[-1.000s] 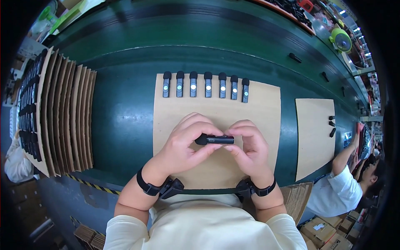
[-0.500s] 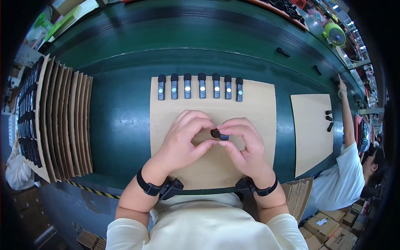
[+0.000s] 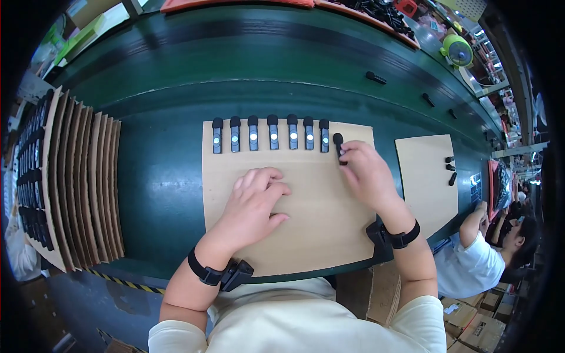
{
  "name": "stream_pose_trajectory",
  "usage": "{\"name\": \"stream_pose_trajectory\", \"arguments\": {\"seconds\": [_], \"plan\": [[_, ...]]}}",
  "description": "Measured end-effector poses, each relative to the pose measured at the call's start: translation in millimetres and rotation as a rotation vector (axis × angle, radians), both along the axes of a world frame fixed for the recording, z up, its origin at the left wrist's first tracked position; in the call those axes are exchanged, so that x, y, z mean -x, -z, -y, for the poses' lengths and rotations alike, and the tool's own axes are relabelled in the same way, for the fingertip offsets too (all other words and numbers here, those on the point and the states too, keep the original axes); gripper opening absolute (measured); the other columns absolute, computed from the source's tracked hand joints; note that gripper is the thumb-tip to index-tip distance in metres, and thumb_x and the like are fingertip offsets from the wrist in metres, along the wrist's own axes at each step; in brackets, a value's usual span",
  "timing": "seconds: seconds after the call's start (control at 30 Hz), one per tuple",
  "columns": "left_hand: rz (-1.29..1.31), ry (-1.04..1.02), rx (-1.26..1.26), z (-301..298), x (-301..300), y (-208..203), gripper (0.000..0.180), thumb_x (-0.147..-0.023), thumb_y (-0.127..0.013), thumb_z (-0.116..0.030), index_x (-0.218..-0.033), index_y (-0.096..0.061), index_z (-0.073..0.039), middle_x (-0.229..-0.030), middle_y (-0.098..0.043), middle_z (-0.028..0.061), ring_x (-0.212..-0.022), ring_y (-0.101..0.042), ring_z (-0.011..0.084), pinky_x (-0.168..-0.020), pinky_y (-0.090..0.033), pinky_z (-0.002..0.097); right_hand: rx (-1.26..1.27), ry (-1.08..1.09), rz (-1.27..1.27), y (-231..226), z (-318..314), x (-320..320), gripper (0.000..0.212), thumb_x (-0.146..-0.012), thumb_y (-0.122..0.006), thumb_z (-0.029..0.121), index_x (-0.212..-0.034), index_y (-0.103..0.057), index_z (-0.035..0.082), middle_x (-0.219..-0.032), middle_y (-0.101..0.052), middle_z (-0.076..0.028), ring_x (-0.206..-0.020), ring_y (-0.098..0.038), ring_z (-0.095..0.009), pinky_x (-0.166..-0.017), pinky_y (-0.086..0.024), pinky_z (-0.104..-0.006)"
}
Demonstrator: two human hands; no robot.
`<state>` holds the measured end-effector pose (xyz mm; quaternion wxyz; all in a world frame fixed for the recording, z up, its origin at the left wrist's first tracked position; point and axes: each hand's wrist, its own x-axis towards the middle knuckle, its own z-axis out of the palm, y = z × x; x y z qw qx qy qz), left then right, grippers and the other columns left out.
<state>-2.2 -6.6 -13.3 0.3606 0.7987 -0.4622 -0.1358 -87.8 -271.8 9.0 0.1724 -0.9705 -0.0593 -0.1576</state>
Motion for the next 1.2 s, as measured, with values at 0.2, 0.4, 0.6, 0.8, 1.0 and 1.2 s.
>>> {"name": "stream_pose_trajectory", "arguments": {"seconds": [0.2, 0.4, 0.6, 0.8, 1.0, 1.2], "plan": [[-0.001, -0.004, -0.018, 0, 0, 1, 0.043, -0.067, -0.083, -0.013, -0.105, -0.063, -0.011, -0.125, -0.05, 0.0087, -0.12, -0.045, 0.0306, -0.101, -0.036, 0.0422, -0.016, 0.032, -0.109, 2, -4, 2, 0.021, -0.078, -0.069, -0.002, -0.096, -0.06, 0.002, -0.112, -0.06, -0.014, -0.094, -0.063, -0.033, -0.078, -0.053, -0.0374], [0.001, -0.006, -0.022, 2, 1, -1, 0.043, -0.066, -0.082, -0.013, -0.105, -0.063, -0.011, -0.124, -0.05, 0.0088, -0.12, -0.046, 0.0296, -0.101, -0.037, 0.0427, 0.023, 0.049, -0.049, 7, 8, -16, 0.02, -0.079, -0.069, 0.0, -0.096, -0.06, 0.002, -0.114, -0.059, -0.014, -0.093, -0.063, -0.033, -0.077, -0.052, -0.0369], [0.001, -0.006, -0.014, 1, 1, 1, 0.043, -0.066, -0.082, -0.013, -0.105, -0.063, -0.01, -0.123, -0.05, 0.0089, -0.119, -0.046, 0.0293, -0.101, -0.037, 0.0429, 0.018, 0.031, -0.054, -4, 12, -22, 0.021, -0.08, -0.069, 0.001, -0.098, -0.06, 0.003, -0.113, -0.059, -0.014, -0.097, -0.062, -0.033, -0.08, -0.052, -0.0371], [0.006, -0.017, -0.02, 1, 1, 0, 0.041, -0.067, -0.082, -0.014, -0.103, -0.062, -0.011, -0.123, -0.051, 0.0087, -0.119, -0.046, 0.0296, -0.1, -0.037, 0.0434, -0.087, 0.121, -0.02, -3, 61, -56, 0.023, -0.082, -0.069, 0.002, -0.103, -0.06, 0.002, -0.115, -0.058, -0.015, -0.105, -0.06, -0.033, -0.086, -0.051, -0.0366], [0.028, -0.023, 0.011, 4, 1, 1, 0.037, -0.069, -0.08, -0.016, -0.102, -0.062, -0.011, -0.121, -0.052, 0.0089, -0.117, -0.048, 0.0295, -0.098, -0.038, 0.0439, 0.155, 0.267, 0.08, 19, 144, -120, 0.027, -0.087, -0.067, 0.009, -0.113, -0.061, 0.004, -0.121, -0.057, -0.017, -0.111, -0.058, -0.03, -0.091, -0.048, -0.0388], [0.035, -0.018, 0.017, 4, 0, 1, 0.035, -0.071, -0.079, -0.016, -0.102, -0.062, -0.011, -0.121, -0.052, 0.0092, -0.117, -0.048, 0.0293, -0.098, -0.039, 0.0439, 0.196, 0.417, -0.061, 33, 172, -152, 0.031, -0.089, -0.066, 0.013, -0.117, -0.06, 0.003, -0.112, -0.062, -0.014, -0.104, -0.061, -0.029, -0.089, -0.049, -0.0375]]}}
